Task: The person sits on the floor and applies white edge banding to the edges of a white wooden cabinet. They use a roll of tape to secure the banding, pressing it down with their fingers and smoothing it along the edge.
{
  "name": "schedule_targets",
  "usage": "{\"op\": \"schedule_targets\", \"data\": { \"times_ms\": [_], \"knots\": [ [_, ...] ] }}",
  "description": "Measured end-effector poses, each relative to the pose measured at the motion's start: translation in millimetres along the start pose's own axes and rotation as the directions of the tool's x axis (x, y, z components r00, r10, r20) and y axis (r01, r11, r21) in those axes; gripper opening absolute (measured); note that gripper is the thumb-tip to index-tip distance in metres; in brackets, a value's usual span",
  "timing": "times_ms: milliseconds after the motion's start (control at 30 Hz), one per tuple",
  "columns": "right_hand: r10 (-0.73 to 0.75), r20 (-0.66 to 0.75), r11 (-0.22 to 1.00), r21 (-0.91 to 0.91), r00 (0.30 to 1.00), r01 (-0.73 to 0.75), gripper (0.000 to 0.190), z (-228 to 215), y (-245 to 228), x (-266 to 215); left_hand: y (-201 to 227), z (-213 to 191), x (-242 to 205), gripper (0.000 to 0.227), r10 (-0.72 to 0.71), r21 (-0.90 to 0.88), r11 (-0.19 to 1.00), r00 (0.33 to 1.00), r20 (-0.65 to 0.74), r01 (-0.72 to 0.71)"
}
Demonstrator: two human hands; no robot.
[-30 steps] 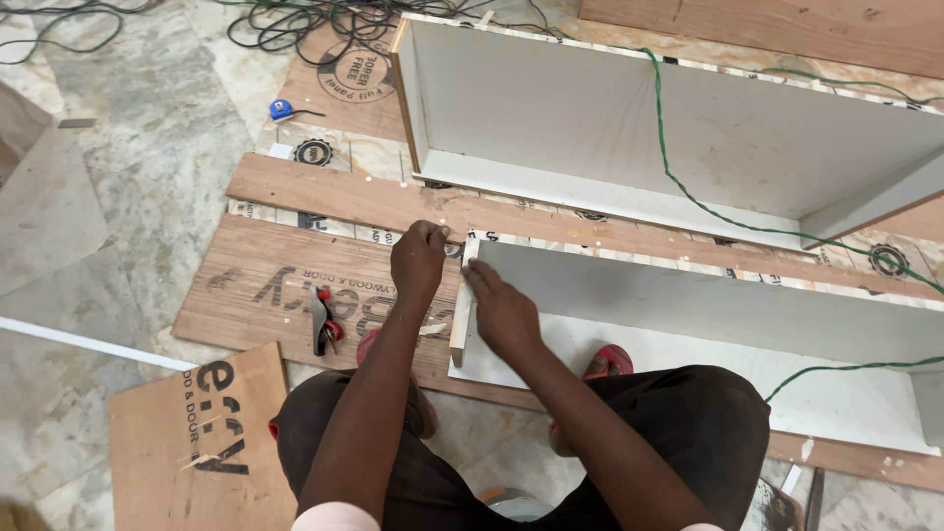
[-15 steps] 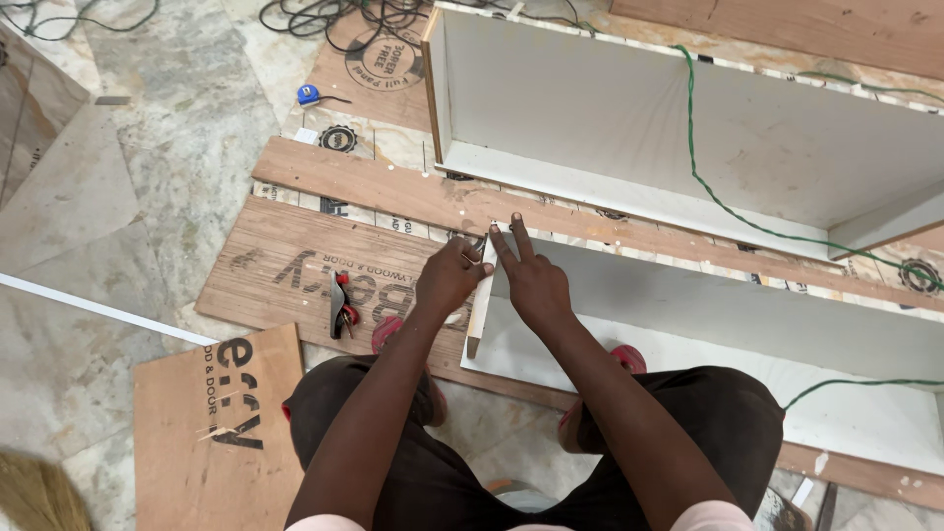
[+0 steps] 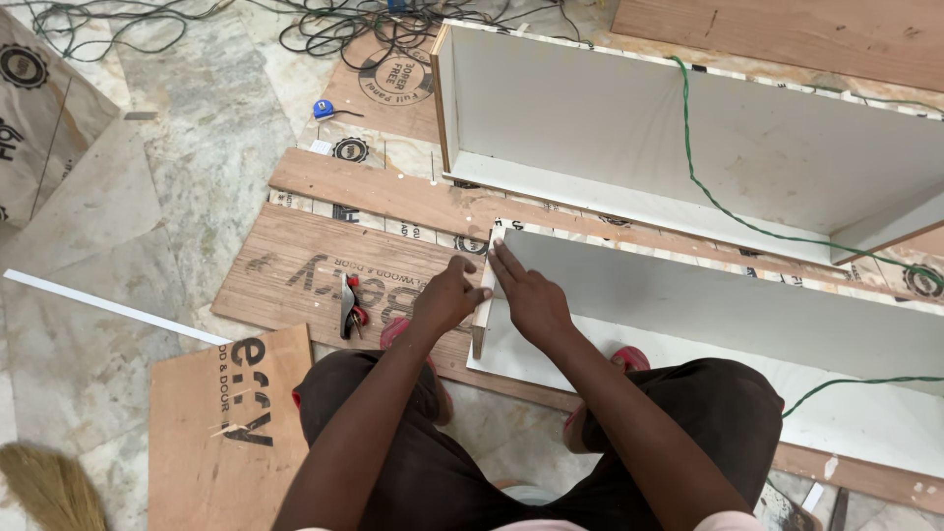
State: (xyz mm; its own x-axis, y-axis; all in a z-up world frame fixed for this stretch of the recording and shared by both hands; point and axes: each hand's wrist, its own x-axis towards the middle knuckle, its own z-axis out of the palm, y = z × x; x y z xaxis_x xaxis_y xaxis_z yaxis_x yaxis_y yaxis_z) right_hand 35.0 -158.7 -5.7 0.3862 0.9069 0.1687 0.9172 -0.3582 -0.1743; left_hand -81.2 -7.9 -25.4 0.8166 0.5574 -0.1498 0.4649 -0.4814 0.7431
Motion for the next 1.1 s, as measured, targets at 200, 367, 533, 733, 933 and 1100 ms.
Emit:
{"op": "schedule_targets", "data": {
  "times_ms": [200,367,533,733,933,1100],
  "knots": [
    [0.030,0.060,0.999,-0.025,0.998,-0.028,0.078,-4,-4,-4,8,-12,-25,0.051,-0.031,-0.025,0.999,0.986,0.167,0.035],
    [0.099,-0.097,0.935,0.350,0.990,-0.059,0.068,7,4,-3,0,-21,-21,0.063,0.022,-0.119,0.993,0.969,0.245,0.008],
    [0.410,0.107,0.206,0.957,0.906,-0.206,0.035,47,10,-4,-8,-10,-7,0.063,-0.046,-0.402,0.911,0.991,0.125,0.093],
    [0.419,0.056,0.230,0.959,0.906,-0.166,0.033,69,-4,-15,1,4,10,0.055,-0.051,-0.477,0.877,0.999,0.013,0.051],
    [0.415,0.103,0.226,0.951,0.904,-0.212,0.045,62,-4,-11,10,1,18,0.057,-0.058,-0.306,0.951,0.998,-0.011,0.052],
    [0.355,0.152,0.166,0.961,0.922,-0.223,0.035,68,4,-19,13,-1,15,0.058,-0.090,-0.358,0.929,0.995,0.033,0.095]
  ]
}}
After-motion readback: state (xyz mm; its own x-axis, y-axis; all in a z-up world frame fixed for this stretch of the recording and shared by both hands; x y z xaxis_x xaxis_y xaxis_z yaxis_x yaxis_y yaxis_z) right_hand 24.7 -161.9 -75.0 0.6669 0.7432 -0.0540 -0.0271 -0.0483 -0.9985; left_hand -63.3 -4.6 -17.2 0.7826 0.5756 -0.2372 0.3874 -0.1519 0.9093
